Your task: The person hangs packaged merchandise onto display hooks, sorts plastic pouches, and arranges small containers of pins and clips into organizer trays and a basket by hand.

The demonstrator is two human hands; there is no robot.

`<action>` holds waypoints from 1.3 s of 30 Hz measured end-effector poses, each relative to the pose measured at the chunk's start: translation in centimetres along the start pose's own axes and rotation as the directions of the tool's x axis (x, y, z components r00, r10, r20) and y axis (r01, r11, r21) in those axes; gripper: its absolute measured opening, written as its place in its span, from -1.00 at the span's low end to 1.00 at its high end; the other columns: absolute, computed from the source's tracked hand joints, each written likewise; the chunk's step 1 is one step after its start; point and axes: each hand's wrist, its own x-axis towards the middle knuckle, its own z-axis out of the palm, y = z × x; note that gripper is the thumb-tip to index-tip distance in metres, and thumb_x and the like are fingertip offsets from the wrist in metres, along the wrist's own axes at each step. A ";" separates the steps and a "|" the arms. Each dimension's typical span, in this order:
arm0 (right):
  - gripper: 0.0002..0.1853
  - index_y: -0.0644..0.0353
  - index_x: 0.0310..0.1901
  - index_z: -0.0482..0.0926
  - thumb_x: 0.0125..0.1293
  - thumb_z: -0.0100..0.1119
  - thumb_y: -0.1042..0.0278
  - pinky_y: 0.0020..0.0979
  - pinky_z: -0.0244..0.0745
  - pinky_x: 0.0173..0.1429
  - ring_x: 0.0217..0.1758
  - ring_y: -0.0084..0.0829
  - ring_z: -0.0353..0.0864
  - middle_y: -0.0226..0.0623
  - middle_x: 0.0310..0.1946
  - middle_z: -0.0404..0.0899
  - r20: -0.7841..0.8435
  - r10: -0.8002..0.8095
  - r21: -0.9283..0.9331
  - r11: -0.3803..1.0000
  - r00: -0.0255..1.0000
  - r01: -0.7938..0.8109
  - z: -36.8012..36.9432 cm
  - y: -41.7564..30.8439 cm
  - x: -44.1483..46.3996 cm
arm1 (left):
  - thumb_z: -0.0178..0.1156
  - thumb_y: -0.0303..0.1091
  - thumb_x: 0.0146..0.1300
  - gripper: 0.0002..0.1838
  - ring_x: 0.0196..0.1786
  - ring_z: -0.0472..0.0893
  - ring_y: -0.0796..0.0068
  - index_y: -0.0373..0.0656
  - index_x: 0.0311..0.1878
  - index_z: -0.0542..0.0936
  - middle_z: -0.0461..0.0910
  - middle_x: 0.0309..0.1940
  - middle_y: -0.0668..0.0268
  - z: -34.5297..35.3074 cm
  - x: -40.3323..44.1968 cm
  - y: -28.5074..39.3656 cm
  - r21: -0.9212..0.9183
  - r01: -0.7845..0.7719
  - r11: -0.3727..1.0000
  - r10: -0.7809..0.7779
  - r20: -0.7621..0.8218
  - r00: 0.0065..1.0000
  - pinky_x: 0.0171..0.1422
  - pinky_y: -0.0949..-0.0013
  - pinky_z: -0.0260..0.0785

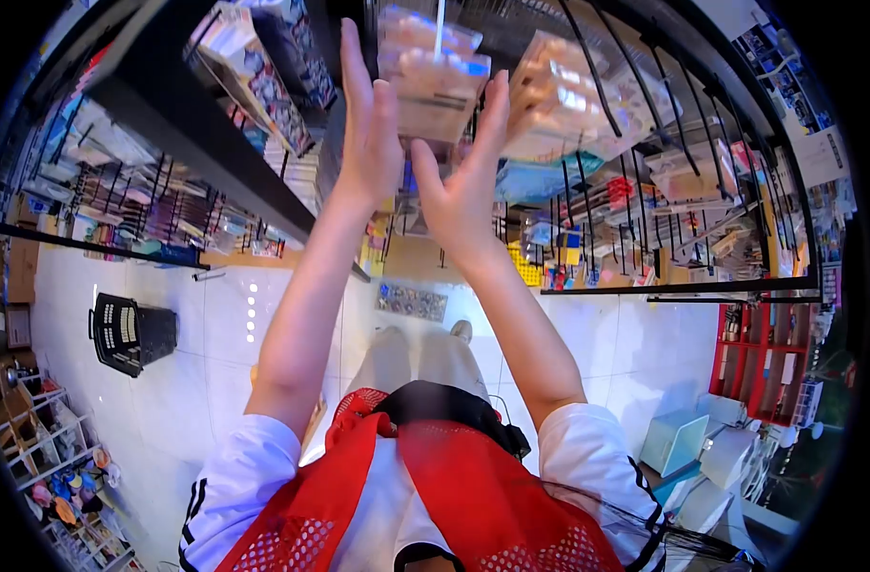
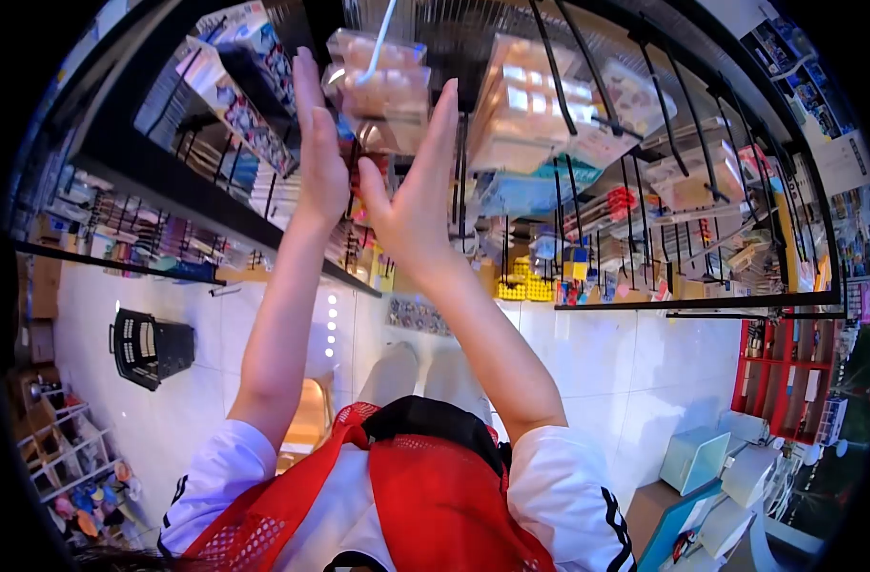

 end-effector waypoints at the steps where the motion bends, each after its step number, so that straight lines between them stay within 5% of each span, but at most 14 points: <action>1: -0.15 0.32 0.32 -0.18 0.04 0.11 0.49 -0.23 -0.21 0.42 0.40 -0.16 -0.09 0.05 0.33 -0.13 0.025 -0.010 -0.004 1.000 1.000 0.010 -0.9 -0.6 -1.0 | -0.26 0.01 0.25 -0.26 0.38 -0.01 0.24 -0.29 0.35 -0.12 -0.10 0.37 0.13 -0.3 -1.1 0.8 0.050 -0.026 0.998 0.025 0.018 1.000 0.40 0.29 -0.17; 6: -0.24 0.38 0.28 -0.10 0.07 0.05 0.48 -0.19 -0.15 0.40 0.37 -0.11 -0.01 0.01 0.32 -0.08 0.199 0.046 0.071 0.996 0.979 -0.061 -7.7 -0.1 -12.6 | -0.18 -0.17 0.19 -0.29 0.40 -0.06 0.14 -0.36 0.33 -0.09 -0.07 0.35 0.03 -2.0 -12.8 5.6 0.258 -0.015 0.966 -0.032 0.178 0.983 0.42 0.24 -0.25; 9: -0.29 0.36 0.27 -0.03 0.10 0.05 0.50 -0.20 0.01 0.33 0.29 -0.14 0.14 -0.01 0.28 0.01 0.320 0.368 -0.157 0.929 0.873 -0.334 -11.6 2.6 -22.8 | -0.16 -0.21 0.20 -0.31 0.40 -0.07 0.08 -0.38 0.32 -0.07 -0.05 0.33 -0.03 -2.9 -25.2 5.6 0.398 0.298 0.868 -0.390 0.176 0.904 0.43 0.21 -0.28; 12: -0.37 0.36 0.24 0.03 0.16 0.06 0.45 -0.24 0.15 0.24 0.19 -0.14 0.26 0.01 0.20 0.11 0.373 0.635 -0.196 0.767 0.676 -0.611 -15.8 5.2 -32.6 | -0.19 -0.18 0.26 -0.35 0.40 -0.04 0.09 -0.38 0.31 -0.05 -0.02 0.32 -0.04 -2.6 -37.1 5.7 0.484 0.624 0.613 -0.743 0.084 0.664 0.43 0.21 -0.27; 15: -0.41 0.35 0.21 0.08 0.21 0.06 0.36 -0.27 0.28 0.12 0.07 -0.19 0.37 0.02 0.16 0.16 0.393 0.774 -0.214 0.602 0.497 -0.769 -18.4 10.5 -40.0 | -0.15 -0.24 0.25 -0.38 0.39 -0.03 0.07 -0.34 0.31 -0.01 -0.02 0.32 -0.06 -0.1 -44.4 4.7 0.469 0.707 0.529 -0.835 0.140 0.532 0.43 0.20 -0.26; 20: -0.48 0.29 0.20 0.13 0.29 0.02 0.27 -0.41 0.39 -0.01 -0.05 -0.33 0.48 -0.11 0.00 0.39 0.320 0.912 -0.287 0.350 0.255 -0.892 -18.0 23.2 -51.6 | -0.05 -0.28 0.22 -0.47 0.34 0.06 0.03 -0.28 0.23 0.19 0.13 0.25 -0.02 5.4 -49.2 -6.4 0.582 0.520 0.625 -0.761 0.306 0.572 0.40 0.17 -0.12; 24: -0.47 0.39 0.08 0.28 0.18 0.12 0.21 -0.31 0.43 -0.10 -0.21 -0.20 0.54 0.02 -0.13 0.47 0.296 0.870 -0.371 0.486 0.396 -0.791 -12.9 36.5 -56.2 | 0.00 -0.27 0.20 -0.54 0.27 0.20 0.06 -0.30 0.12 0.32 0.29 0.15 0.03 7.4 -50.8 -20.3 0.686 0.298 0.663 -0.706 0.442 0.553 0.32 0.18 0.06; 29: -0.56 0.44 -0.02 0.35 0.14 0.06 0.28 -0.14 0.32 0.05 -0.04 0.07 0.41 0.16 -0.11 0.43 0.272 0.661 -0.430 0.734 0.699 -0.526 -4.3 55.5 -62.3 | 0.11 -0.21 0.12 -0.58 0.02 0.43 0.05 -0.34 -0.05 0.42 0.47 -0.07 0.03 6.4 -55.2 -34.5 0.821 -0.004 0.571 -0.755 0.528 0.389 0.12 0.14 0.24; 31: -0.57 0.45 -0.03 0.36 0.14 0.05 0.29 -0.15 0.29 0.11 0.00 0.06 0.39 0.15 -0.12 0.43 0.199 0.646 -0.480 0.720 0.737 -0.501 -1.9 58.4 -64.1 | 0.10 -0.21 0.12 -0.58 0.03 0.43 0.06 -0.34 -0.05 0.42 0.46 -0.06 0.02 5.5 -57.8 -38.8 0.842 -0.056 0.537 -0.744 0.503 0.440 0.13 0.14 0.23; 33: -0.57 0.46 -0.05 0.38 0.13 0.06 0.28 -0.17 0.27 0.15 -0.01 0.01 0.41 0.13 -0.14 0.45 0.141 0.662 -0.470 0.699 0.736 -0.539 -0.7 59.5 -64.2 | 0.11 -0.21 0.12 -0.57 0.01 0.44 0.05 -0.30 -0.02 0.42 0.46 -0.06 0.02 5.1 -59.7 -40.6 0.861 -0.109 0.497 -0.701 0.472 0.536 0.16 0.17 0.23; 35: -0.48 0.44 0.05 0.28 0.09 0.07 0.29 -0.16 0.21 0.19 0.07 0.04 0.34 0.18 -0.02 0.34 0.486 0.722 -0.754 0.632 0.492 -0.182 -0.2 64.9 -63.3 | 0.14 -0.20 0.09 -0.57 0.02 0.45 0.12 -0.28 -0.03 0.43 0.47 -0.06 0.07 5.1 -59.8 -38.4 0.884 -0.138 0.446 -0.749 0.453 0.483 0.16 0.14 0.22; 37: -0.37 0.40 0.13 0.19 0.05 0.11 0.26 -0.16 0.13 0.25 0.16 0.03 0.25 0.17 0.11 0.21 0.437 0.664 -0.748 0.643 0.607 -0.165 0.1 66.6 -63.5 | 0.16 -0.20 0.09 -0.56 0.03 0.45 0.15 -0.25 0.00 0.42 0.47 -0.04 0.08 4.2 -59.7 -36.1 0.843 -0.052 0.535 -0.722 0.488 0.490 0.17 0.13 0.21; 38: -0.31 0.38 0.16 0.14 0.02 0.14 0.23 -0.18 0.09 0.29 0.21 0.00 0.20 0.14 0.18 0.14 0.175 0.541 -0.628 0.705 0.822 -0.330 0.1 66.5 -63.0 | 0.16 -0.20 0.09 -0.54 0.03 0.45 0.14 -0.23 0.03 0.41 0.46 -0.02 0.07 3.4 -59.6 -35.2 0.764 0.040 0.645 -0.656 0.525 0.542 0.18 0.14 0.21; 39: -0.28 0.35 0.17 0.13 0.01 0.16 0.19 -0.15 0.04 0.31 0.24 0.00 0.15 0.08 0.21 0.08 0.173 0.561 -0.696 0.651 0.810 -0.302 0.4 68.6 -62.3 | 0.17 -0.20 0.09 -0.52 0.04 0.45 0.15 -0.21 0.06 0.40 0.44 0.01 0.08 2.6 -59.5 -34.3 0.798 0.065 0.600 -0.700 0.483 0.526 0.18 0.14 0.21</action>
